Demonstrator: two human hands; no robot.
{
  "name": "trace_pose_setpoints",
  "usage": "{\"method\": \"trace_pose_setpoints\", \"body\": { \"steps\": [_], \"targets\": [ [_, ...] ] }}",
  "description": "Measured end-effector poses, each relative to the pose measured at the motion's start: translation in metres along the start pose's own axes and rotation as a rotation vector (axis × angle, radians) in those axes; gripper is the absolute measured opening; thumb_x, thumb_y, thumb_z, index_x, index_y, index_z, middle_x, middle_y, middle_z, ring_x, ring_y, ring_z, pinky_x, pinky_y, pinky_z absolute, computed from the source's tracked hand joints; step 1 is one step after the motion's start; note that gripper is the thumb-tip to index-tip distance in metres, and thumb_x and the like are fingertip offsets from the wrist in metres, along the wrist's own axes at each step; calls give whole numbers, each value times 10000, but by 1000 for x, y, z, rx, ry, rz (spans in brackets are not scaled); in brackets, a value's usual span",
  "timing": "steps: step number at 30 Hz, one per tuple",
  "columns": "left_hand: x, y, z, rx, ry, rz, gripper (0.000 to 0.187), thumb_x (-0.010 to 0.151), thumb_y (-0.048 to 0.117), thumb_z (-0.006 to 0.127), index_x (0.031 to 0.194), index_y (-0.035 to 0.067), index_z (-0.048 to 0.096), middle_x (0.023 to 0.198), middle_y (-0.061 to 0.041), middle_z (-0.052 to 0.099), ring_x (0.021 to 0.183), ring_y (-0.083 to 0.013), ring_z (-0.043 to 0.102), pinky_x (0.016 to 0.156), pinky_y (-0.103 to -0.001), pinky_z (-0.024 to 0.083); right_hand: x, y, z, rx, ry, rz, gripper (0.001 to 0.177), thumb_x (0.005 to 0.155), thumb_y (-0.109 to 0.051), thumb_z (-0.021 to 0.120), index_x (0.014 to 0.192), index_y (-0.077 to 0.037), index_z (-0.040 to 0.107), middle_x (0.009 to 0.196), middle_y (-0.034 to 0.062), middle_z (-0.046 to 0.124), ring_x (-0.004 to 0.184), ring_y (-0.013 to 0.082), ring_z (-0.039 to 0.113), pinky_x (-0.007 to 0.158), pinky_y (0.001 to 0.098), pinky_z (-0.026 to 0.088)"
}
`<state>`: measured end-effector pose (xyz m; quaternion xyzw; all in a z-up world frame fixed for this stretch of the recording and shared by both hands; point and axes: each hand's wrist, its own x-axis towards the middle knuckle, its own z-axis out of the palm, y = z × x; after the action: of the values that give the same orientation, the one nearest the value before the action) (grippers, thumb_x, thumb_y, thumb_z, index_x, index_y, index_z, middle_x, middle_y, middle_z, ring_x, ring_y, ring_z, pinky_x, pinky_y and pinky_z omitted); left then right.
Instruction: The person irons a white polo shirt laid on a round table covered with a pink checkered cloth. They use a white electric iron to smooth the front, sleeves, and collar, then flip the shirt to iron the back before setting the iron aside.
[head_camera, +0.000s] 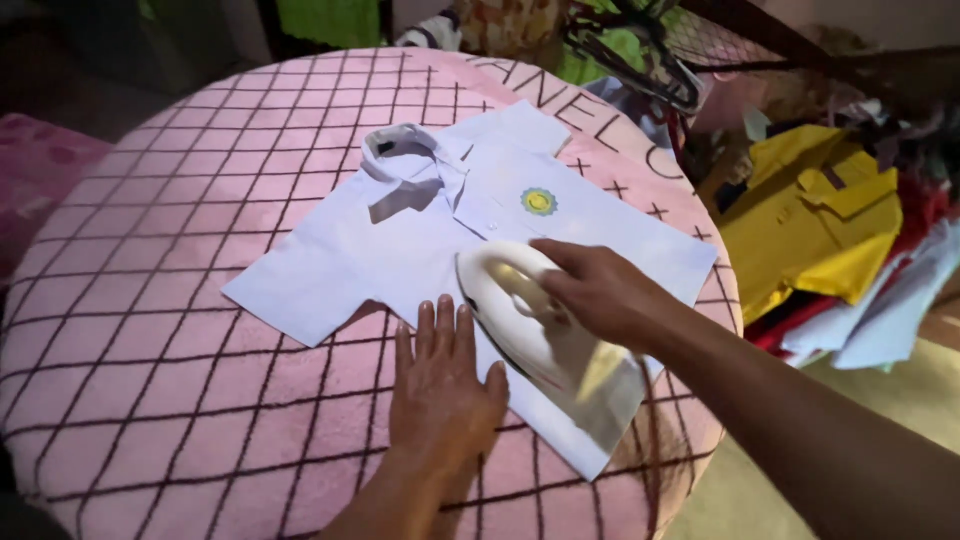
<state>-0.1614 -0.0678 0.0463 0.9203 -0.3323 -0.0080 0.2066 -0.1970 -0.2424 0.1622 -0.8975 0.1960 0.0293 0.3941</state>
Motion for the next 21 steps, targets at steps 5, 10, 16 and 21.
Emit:
{"method": "trace_pose_setpoints", "body": {
  "steps": [5, 10, 16, 21],
  "targets": [
    [-1, 5, -3, 56, 3, -7, 792, 940, 461, 439, 1563, 6, 259, 1671, -196, 159, 1556, -345, 77, 1211, -480, 26, -16, 16, -15, -57, -33, 27, 552, 957, -306, 517, 1493, -178, 516, 935, 115, 759, 808, 189, 697, 782, 358, 563],
    [-2, 6, 1, 22, 37, -4, 777, 940, 419, 458, 1562, -9, 275, 1667, -218, 206, 1551, -373, 115, 1186, -488, 60, -84, 72, -49, -78, -54, 188, 629, 950, -373, 571, 1566, -275, 487, 926, 100, 780, 832, 184, 701, 814, 339, 560],
    [-14, 18, 11, 180, 203, -29, 724, 962, 428, 490, 1498, -42, 366, 1589, -264, 307, 1490, -421, 237, 1196, -534, 166, -85, 78, -53, -107, -79, 33, 564, 973, -328, 568, 1526, -220, 536, 976, 89, 779, 853, 174, 713, 819, 341, 571],
    [-47, 54, 32, 110, 264, -305, 715, 906, 435, 538, 1471, 13, 424, 1570, -269, 307, 1465, -426, 239, 1172, -563, 161, -58, 53, -37, 102, -142, -31, 536, 963, -290, 536, 1485, -172, 535, 1093, 137, 762, 876, 205, 700, 817, 379, 576]
  ]
}}
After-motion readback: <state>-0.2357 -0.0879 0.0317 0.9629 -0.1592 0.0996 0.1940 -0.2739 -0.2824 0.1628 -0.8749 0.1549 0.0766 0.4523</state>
